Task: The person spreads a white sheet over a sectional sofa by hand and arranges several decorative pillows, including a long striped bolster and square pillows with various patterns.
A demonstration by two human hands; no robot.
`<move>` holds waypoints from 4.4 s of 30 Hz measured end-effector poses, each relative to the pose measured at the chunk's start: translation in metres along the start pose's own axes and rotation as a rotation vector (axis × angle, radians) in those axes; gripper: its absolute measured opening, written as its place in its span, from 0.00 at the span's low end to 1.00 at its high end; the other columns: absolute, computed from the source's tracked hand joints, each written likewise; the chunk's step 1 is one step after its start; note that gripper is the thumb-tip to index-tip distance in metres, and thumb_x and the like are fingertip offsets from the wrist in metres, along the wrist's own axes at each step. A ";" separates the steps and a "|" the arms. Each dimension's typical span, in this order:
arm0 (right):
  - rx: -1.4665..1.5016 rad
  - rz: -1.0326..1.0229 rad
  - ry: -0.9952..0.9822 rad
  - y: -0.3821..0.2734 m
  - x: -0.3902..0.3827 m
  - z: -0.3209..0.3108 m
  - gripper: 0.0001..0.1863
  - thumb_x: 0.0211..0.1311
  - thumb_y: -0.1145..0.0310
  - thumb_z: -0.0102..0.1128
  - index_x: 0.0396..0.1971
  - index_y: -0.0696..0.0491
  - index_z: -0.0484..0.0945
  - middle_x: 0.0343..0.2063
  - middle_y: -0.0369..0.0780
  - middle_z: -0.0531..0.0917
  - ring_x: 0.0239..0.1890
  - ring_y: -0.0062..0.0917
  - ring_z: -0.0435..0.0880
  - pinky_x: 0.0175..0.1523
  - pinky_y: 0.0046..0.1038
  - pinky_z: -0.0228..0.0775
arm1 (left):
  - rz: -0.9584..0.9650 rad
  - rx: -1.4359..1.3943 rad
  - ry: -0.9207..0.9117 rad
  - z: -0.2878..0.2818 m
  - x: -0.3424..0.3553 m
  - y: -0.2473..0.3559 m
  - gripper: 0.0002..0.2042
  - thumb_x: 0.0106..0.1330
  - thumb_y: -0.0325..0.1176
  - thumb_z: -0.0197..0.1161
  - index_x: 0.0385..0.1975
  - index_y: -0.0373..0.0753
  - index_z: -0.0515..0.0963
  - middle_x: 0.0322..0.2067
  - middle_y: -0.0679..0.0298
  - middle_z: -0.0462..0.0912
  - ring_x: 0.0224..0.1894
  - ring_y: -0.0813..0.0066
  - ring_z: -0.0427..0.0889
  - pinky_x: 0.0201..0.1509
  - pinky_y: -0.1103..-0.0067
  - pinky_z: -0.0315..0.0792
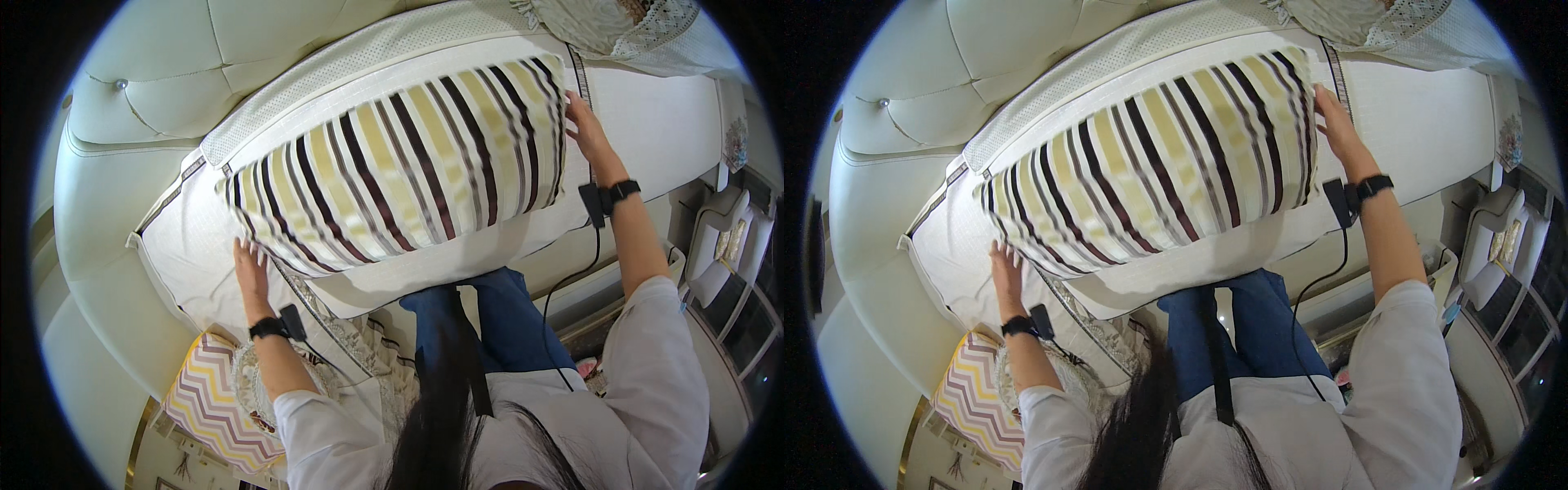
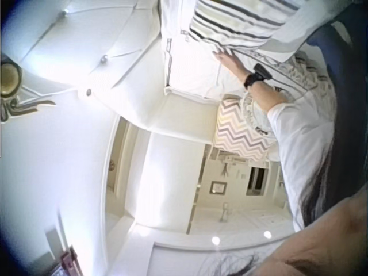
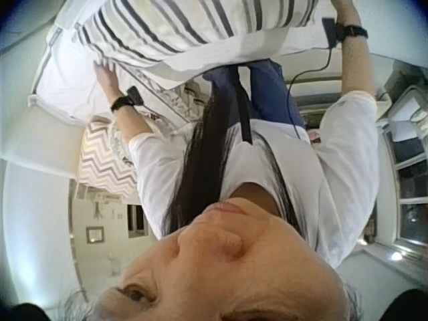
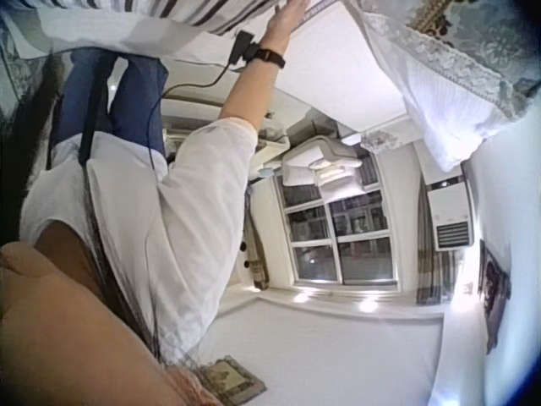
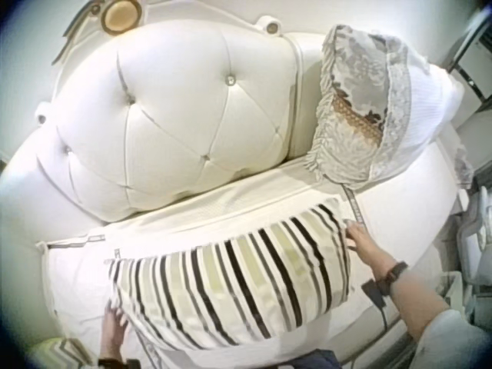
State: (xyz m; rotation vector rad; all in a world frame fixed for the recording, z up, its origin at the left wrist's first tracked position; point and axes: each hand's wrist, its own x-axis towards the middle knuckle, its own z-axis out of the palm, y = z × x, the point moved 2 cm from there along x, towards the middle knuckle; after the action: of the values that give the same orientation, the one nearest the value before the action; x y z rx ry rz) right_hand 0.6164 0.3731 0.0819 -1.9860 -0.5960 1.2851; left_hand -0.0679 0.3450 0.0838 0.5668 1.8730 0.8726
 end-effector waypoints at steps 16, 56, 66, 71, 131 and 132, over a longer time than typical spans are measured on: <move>0.274 -0.048 -0.191 -0.071 0.011 0.027 0.17 0.63 0.64 0.53 0.48 0.56 0.73 0.40 0.35 0.80 0.38 0.19 0.78 0.45 0.21 0.69 | 0.074 -0.168 -0.088 0.009 0.040 0.080 0.20 0.65 0.39 0.57 0.49 0.29 0.69 0.44 0.58 0.77 0.44 0.69 0.77 0.47 0.75 0.72; -0.796 -1.585 0.477 -0.206 -0.049 0.178 0.19 0.51 0.66 0.59 0.44 0.55 0.74 0.45 0.46 0.75 0.49 0.41 0.71 0.55 0.37 0.61 | 1.353 0.740 0.329 0.110 -0.021 0.194 0.22 0.52 0.34 0.67 0.48 0.41 0.74 0.45 0.57 0.73 0.48 0.58 0.70 0.52 0.71 0.65; -0.701 -1.475 0.151 -0.244 -0.023 0.193 0.06 0.45 0.72 0.59 0.21 0.55 0.71 0.26 0.44 0.72 0.36 0.40 0.69 0.43 0.37 0.60 | 1.247 0.789 0.196 0.144 0.010 0.240 0.10 0.50 0.37 0.67 0.24 0.38 0.76 0.25 0.60 0.76 0.30 0.64 0.73 0.37 0.73 0.68; -0.512 -1.256 0.204 -0.267 0.003 0.187 0.06 0.47 0.72 0.56 0.21 0.59 0.71 0.24 0.48 0.74 0.33 0.45 0.72 0.39 0.39 0.63 | 1.138 0.608 0.307 0.122 0.031 0.270 0.12 0.53 0.39 0.67 0.26 0.36 0.76 0.23 0.59 0.79 0.25 0.67 0.76 0.33 0.76 0.70; -0.803 -1.343 -0.047 -0.268 -0.113 0.427 0.06 0.44 0.70 0.55 0.21 0.49 0.82 0.24 0.43 0.82 0.32 0.37 0.81 0.36 0.37 0.72 | 1.342 1.204 0.309 0.074 0.027 0.262 0.07 0.58 0.33 0.58 0.33 0.41 0.80 0.33 0.65 0.79 0.37 0.66 0.77 0.40 0.75 0.71; -0.830 -1.360 -0.063 -0.269 -0.117 0.430 0.06 0.45 0.70 0.56 0.22 0.49 0.83 0.25 0.43 0.82 0.34 0.37 0.82 0.36 0.36 0.74 | 1.323 1.276 0.286 0.072 0.031 0.261 0.06 0.58 0.33 0.58 0.31 0.40 0.80 0.32 0.65 0.78 0.36 0.66 0.77 0.39 0.75 0.71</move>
State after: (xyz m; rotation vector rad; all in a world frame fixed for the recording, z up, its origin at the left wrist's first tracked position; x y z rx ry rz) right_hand 0.1730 0.5982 0.2365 -1.3828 -2.2340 0.1960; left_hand -0.0130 0.5562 0.2474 2.7502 2.0114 0.3228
